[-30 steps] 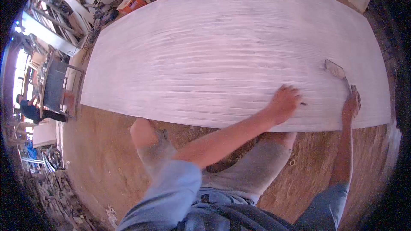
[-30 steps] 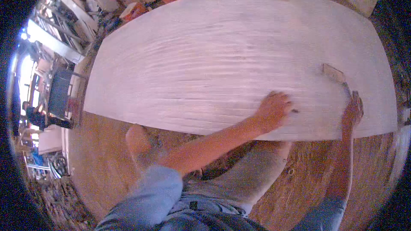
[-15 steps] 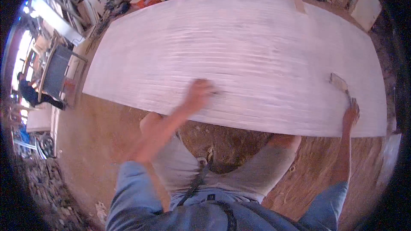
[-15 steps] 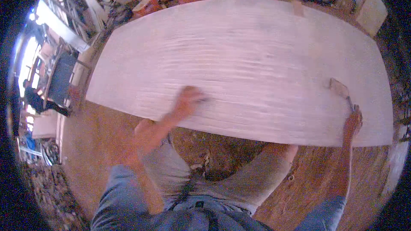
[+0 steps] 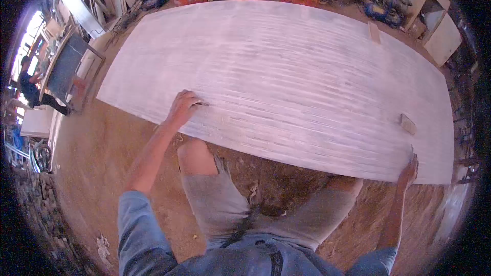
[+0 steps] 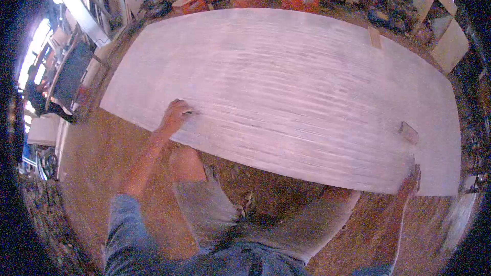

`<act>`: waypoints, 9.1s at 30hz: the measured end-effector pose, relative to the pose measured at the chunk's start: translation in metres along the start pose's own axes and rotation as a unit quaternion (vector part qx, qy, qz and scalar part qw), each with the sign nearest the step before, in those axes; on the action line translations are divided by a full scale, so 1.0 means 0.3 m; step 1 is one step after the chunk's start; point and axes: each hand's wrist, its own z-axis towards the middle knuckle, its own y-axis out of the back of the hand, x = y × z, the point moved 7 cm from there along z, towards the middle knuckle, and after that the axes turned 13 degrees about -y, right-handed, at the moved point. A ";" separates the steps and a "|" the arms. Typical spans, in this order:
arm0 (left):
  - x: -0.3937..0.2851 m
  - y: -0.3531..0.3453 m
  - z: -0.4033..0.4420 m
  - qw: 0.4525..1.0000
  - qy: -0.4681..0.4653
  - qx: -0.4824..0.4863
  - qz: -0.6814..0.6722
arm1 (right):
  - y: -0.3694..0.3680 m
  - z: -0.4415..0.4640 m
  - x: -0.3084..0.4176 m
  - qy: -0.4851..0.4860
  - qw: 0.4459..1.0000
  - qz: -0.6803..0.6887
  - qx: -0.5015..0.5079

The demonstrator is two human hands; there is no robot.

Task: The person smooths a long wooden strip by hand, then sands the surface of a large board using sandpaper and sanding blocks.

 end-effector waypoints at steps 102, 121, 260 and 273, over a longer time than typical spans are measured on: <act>-1.091 -0.455 1.046 0.978 -0.144 -0.026 -0.148 | 0.116 -0.035 0.067 -0.147 0.967 0.211 0.002; -0.812 -0.412 0.837 0.979 -0.099 -0.029 -0.177 | 0.201 -0.065 0.181 -0.018 0.994 0.089 -0.063; -0.237 -0.188 0.554 0.997 -0.027 0.024 -0.074 | 0.206 -0.050 0.166 -0.082 0.984 0.153 -0.031; -1.362 -0.660 1.429 0.966 -0.193 -0.036 -0.169 | 0.258 -0.042 0.200 -0.094 0.987 0.125 -0.033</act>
